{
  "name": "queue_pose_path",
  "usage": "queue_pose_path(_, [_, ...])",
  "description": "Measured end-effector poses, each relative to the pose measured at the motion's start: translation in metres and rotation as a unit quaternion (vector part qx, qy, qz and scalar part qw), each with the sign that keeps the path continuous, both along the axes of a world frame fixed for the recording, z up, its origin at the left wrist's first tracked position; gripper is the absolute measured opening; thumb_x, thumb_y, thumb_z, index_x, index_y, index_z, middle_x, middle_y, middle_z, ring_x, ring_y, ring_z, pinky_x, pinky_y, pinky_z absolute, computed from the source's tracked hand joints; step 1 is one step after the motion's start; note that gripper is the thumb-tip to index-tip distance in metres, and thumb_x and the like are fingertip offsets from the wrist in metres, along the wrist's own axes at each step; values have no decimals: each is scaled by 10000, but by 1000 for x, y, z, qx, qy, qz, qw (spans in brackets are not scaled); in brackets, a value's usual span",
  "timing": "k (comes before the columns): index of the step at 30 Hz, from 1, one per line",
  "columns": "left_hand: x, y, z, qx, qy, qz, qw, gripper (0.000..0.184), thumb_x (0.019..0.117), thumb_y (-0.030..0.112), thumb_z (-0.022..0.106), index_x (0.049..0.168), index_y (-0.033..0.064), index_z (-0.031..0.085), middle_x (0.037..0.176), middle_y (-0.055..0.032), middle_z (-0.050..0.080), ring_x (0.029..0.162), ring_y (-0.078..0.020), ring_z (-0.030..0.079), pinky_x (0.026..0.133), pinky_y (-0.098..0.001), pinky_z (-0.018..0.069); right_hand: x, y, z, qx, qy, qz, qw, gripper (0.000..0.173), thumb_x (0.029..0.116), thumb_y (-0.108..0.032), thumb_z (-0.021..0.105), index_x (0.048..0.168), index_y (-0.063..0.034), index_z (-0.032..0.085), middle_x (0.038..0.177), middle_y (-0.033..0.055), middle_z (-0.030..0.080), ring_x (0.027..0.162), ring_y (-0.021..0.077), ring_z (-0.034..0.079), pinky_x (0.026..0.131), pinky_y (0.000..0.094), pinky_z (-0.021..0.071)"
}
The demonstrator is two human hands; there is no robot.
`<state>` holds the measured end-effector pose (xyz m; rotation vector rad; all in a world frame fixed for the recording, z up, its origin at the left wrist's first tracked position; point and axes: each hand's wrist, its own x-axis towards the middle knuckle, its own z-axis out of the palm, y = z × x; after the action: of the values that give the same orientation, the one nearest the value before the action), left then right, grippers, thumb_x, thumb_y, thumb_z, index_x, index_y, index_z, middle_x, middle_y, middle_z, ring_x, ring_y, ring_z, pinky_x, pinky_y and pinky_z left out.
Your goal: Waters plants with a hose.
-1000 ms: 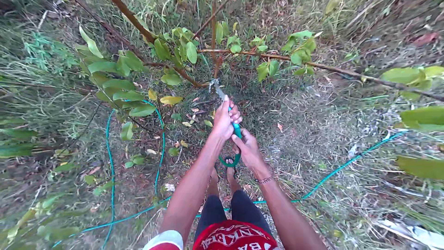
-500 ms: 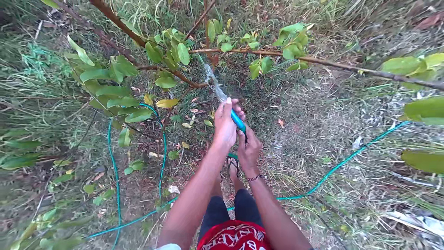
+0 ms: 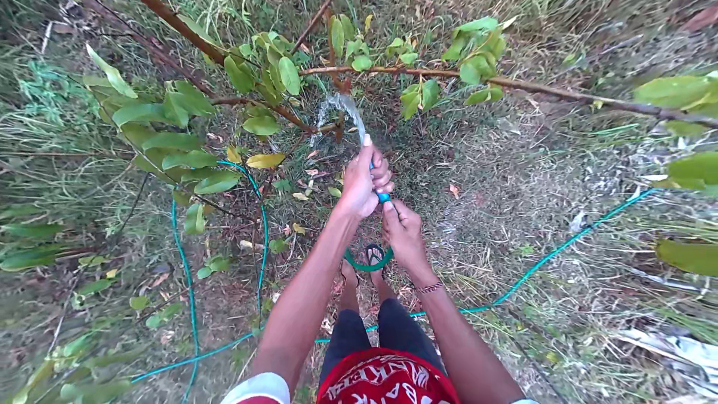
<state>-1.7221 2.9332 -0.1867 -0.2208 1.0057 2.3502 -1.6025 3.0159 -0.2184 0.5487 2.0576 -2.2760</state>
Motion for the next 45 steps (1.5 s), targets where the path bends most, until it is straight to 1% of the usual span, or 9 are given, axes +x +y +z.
queue_pose_path(7, [-5,-15,-25,210,-9,-82,974,519,1085,534,321,723,200,483,505,82,379,404,-58,390,416,-203,372,0,4,14,-300,-79,48,949,423,1104,-391,379,1010,-70,638,520,-74,370,394,21,338,403,191,351])
queue_pose_path(13, [0,-9,-2,-162,-8,55,985,252,1117,271,409,1194,92,570,819,-30,598,688,-150,637,659,-315,592,-3,2,-4,66,-40,23,997,354,1097,-315,459,1040,-65,703,565,-26,421,452,81,381,448,268,370])
queue_pose_path(17, [3,5,7,-193,-3,103,976,263,1125,292,375,1080,119,569,682,51,436,500,-49,409,462,-184,391,-2,-4,-7,228,19,17,973,343,1087,-329,491,931,-68,651,588,-14,466,489,94,450,488,292,422])
queue_pose_path(26, [-1,1,-18,15,-34,-4,999,396,1131,398,244,957,168,515,554,94,354,407,-24,322,398,-164,326,3,9,8,-225,-98,20,969,428,1097,-396,405,1016,-59,657,510,-71,351,394,27,332,402,199,341])
queue_pose_path(29, [11,-4,-44,-34,-12,-12,999,463,1121,455,242,1238,160,578,671,42,513,509,-62,495,490,-197,468,0,6,8,-280,-147,5,949,473,1123,-398,311,989,-61,615,497,-59,348,377,41,331,386,200,350])
queue_pose_path(32, [62,-31,-65,-229,103,-130,959,659,1082,581,181,1496,146,451,1136,-63,695,954,-153,669,851,-352,572,-15,10,14,-307,-138,12,942,488,1124,-417,256,995,-94,598,507,-67,364,387,41,337,404,199,361])
queue_pose_path(35, [139,-81,-100,-318,136,-260,902,739,1090,508,135,1361,4,602,1196,-138,714,1145,-213,666,1041,-444,508,-33,25,25,-309,-133,27,941,517,1126,-436,203,1075,-98,591,510,-77,362,376,32,334,398,186,367])
queue_pose_path(39, [215,-121,-123,-414,144,-315,842,574,1075,454,362,1006,10,720,890,-107,700,853,-202,667,835,-456,548,-57,45,21,-298,-148,79,940,546,1121,-461,187,1103,-100,596,509,-78,363,366,29,329,379,179,356])
queue_pose_path(45, [241,-100,-97,-485,152,-274,816,482,1091,415,412,1103,39,713,915,-131,713,873,-262,693,859,-513,554,-94,27,6,-62,-163,126,977,526,1136,-393,280,1261,-23,632,712,49,603,537,136,565,529,296,536])
